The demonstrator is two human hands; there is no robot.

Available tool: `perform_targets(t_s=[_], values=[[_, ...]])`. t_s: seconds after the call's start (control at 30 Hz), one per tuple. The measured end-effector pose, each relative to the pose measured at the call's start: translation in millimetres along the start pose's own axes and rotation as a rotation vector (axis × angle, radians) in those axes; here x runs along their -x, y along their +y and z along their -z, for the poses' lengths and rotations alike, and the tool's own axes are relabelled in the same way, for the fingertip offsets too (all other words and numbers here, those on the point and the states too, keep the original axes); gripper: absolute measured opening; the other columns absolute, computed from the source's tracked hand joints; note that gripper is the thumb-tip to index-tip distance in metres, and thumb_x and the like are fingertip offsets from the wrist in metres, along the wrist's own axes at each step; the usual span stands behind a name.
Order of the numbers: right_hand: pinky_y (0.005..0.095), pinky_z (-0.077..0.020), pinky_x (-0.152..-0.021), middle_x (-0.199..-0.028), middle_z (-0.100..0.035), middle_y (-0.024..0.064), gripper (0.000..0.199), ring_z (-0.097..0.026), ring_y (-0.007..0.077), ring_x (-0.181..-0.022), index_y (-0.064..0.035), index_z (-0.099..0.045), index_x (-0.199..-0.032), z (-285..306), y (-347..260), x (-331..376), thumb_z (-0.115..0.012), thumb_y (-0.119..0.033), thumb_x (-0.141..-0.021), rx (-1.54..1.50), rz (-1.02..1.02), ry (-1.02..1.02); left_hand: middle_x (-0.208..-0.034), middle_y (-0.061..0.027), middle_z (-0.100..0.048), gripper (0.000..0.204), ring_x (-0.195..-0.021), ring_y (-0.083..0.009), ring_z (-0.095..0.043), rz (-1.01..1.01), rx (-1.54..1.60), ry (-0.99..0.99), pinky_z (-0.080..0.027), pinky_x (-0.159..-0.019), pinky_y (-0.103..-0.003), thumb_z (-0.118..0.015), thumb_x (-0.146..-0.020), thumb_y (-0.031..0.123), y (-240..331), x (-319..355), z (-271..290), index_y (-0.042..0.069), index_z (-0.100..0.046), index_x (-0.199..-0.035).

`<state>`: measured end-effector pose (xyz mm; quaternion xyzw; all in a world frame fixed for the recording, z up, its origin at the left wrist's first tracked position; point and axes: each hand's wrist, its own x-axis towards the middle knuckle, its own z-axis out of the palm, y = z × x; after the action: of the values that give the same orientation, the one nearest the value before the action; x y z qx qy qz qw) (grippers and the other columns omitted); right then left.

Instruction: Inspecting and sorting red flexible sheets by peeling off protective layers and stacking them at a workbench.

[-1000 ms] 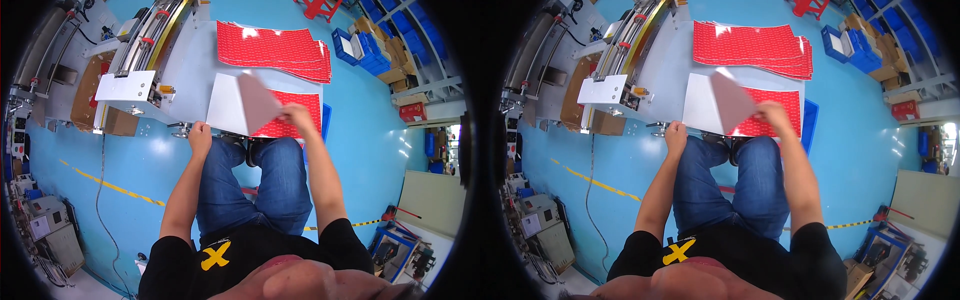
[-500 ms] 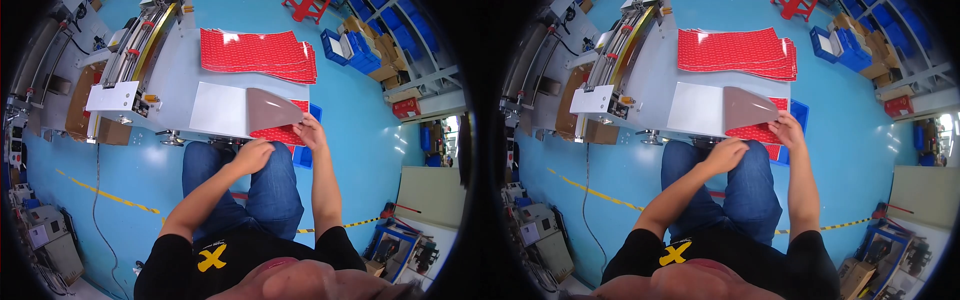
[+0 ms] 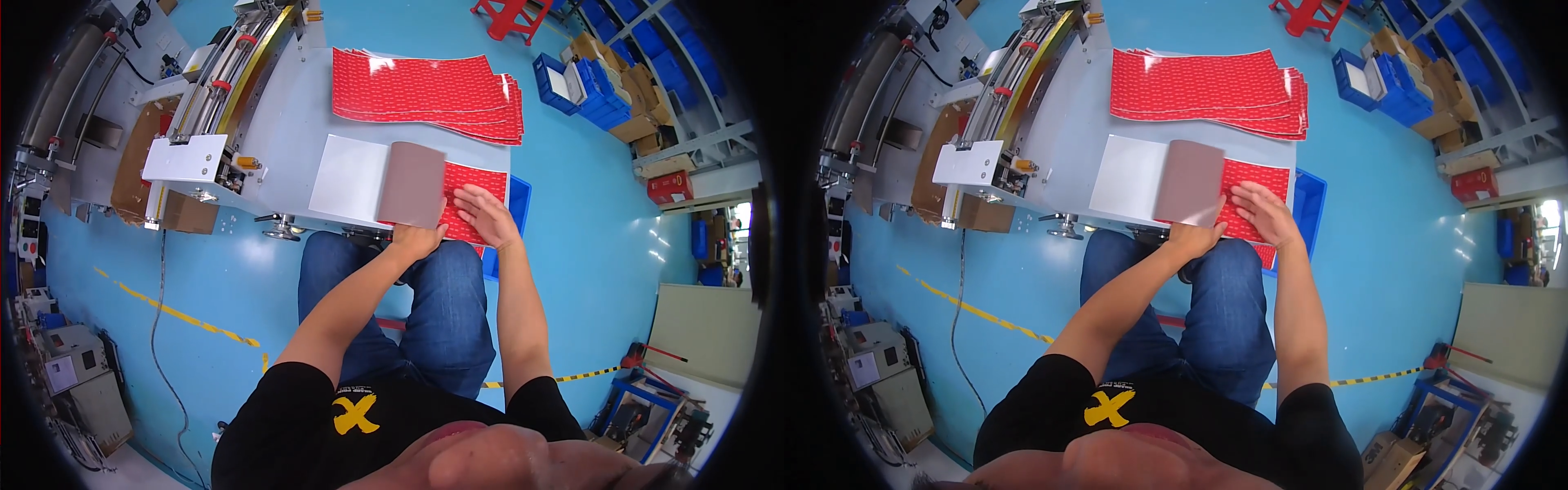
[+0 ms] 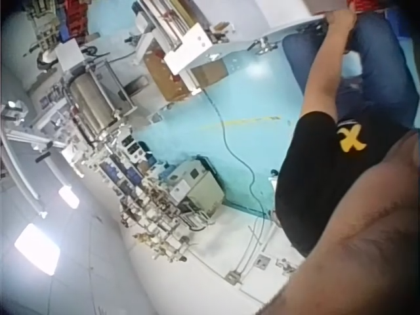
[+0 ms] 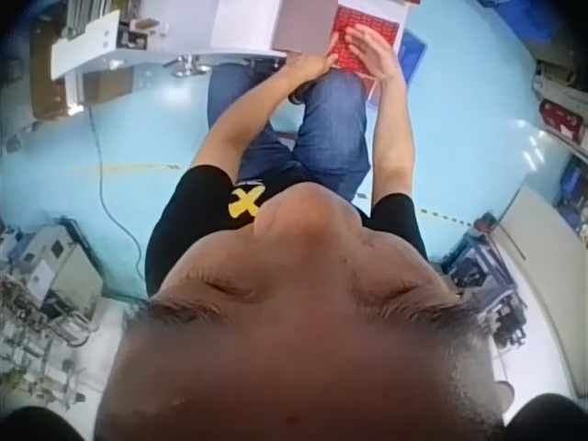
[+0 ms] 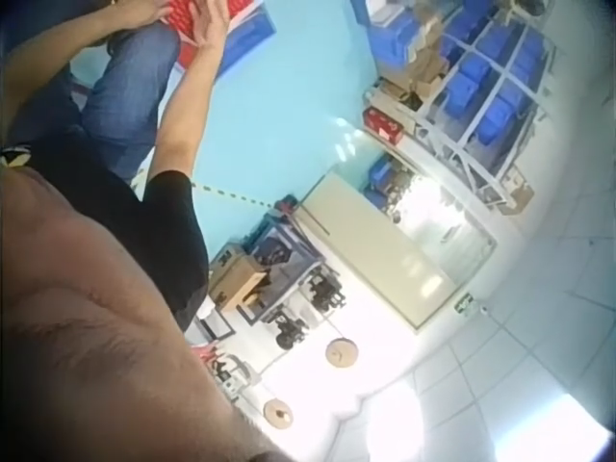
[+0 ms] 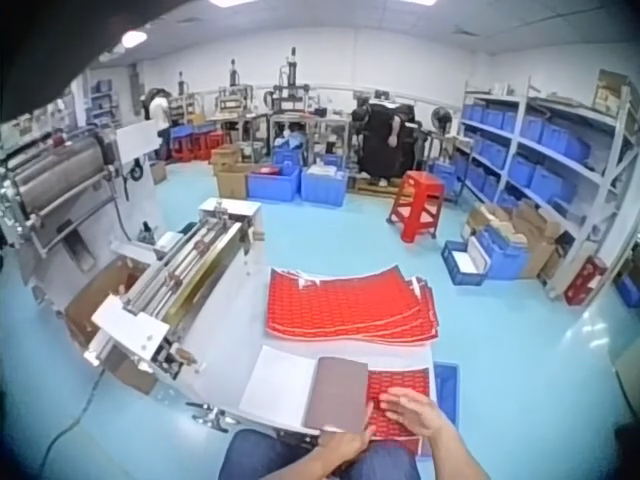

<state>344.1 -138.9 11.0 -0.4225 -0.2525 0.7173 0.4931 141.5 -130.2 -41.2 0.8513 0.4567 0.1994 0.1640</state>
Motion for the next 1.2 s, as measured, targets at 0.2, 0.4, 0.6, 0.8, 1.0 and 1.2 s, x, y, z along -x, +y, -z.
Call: perform_targets(t_s=[0.2, 0.4, 0.6, 0.8, 1.0, 1.2], values=[[0.0366, -0.0562, -0.089, -0.112, -0.067, 0.0188, 0.019, -0.067, 0.0267, -0.102, -0.0022, -0.059, -0.112, 17.6, 24.5, -21.2, -0.058, -0.014, -0.097, 0.081, -0.059, 0.421, -0.148, -0.0212, -0.041, 0.069, -0.137, -0.0382, -0.037, 0.138, 0.007, 0.062, -0.028, -0.114, -0.050, -0.060, -0.090, 0.048, -47.6, 2.2, 24.5, 0.011, -0.044, -0.146], [0.0369, -0.0551, -0.090, -0.114, -0.067, 0.0186, 0.029, -0.067, 0.0257, -0.102, 0.0010, -0.057, -0.118, 15.0, 19.2, -24.4, -0.057, -0.021, -0.098, 0.164, -0.121, 0.459, -0.155, -0.0270, -0.028, 0.079, -0.145, -0.0420, -0.023, 0.327, -0.279, 0.092, -0.015, -0.115, -0.063, -0.057, -0.089, 0.059, -120.8, 7.1, 70.7, 0.010, -0.040, -0.148], [0.0364, -0.0561, -0.086, -0.111, -0.068, 0.0169, 0.029, -0.068, 0.0241, -0.099, -0.0001, -0.058, -0.117, 11.8, 20.3, -26.9, -0.056, -0.022, -0.098, 0.215, -0.134, 0.486, -0.156, -0.0310, -0.021, 0.085, -0.146, -0.0456, -0.017, 0.397, -0.297, 0.075, -0.012, -0.115, -0.064, -0.056, -0.087, 0.065, -124.0, 6.2, 72.8, 0.012, -0.035, -0.151], [0.0285, -0.0536, -0.060, -0.082, -0.069, 0.0068, 0.015, -0.065, 0.0143, -0.068, -0.0042, -0.064, -0.097, 7.8, 20.9, -11.5, -0.061, -0.018, -0.095, 0.441, 0.009, 0.560, -0.158, -0.0320, -0.010, 0.090, -0.146, -0.0519, -0.010, 0.509, -0.333, -0.057, -0.010, -0.114, -0.066, -0.053, -0.083, 0.074, -118.6, 1.3, 80.0, 0.023, -0.031, -0.154], [0.0249, -0.0489, -0.067, -0.087, -0.067, 0.0046, 0.017, -0.060, 0.0098, -0.076, -0.0012, -0.066, -0.102, 42.0, 31.4, 76.5, -0.066, -0.014, -0.090, 0.630, 0.239, 0.948, -0.157, -0.0289, -0.018, 0.092, -0.145, -0.0482, -0.015, 0.531, -0.420, -0.212, -0.015, -0.113, -0.066, -0.050, -0.083, 0.075, -99.8, -12.8, 95.9, 0.016, -0.034, -0.152], [0.0249, -0.0479, -0.069, -0.087, -0.068, 0.0042, 0.027, -0.060, 0.0090, -0.077, 0.0034, -0.066, -0.110, 54.2, 60.4, 90.7, -0.069, -0.014, -0.090, 0.614, 0.141, 0.543, -0.124, -0.0211, -0.062, 0.046, -0.119, -0.0379, -0.056, -0.222, 0.069, -0.091, -0.043, -0.102, -0.048, -0.072, -0.082, 0.027, -10.8, -44.6, 40.0, 0.002, -0.063, -0.119]])
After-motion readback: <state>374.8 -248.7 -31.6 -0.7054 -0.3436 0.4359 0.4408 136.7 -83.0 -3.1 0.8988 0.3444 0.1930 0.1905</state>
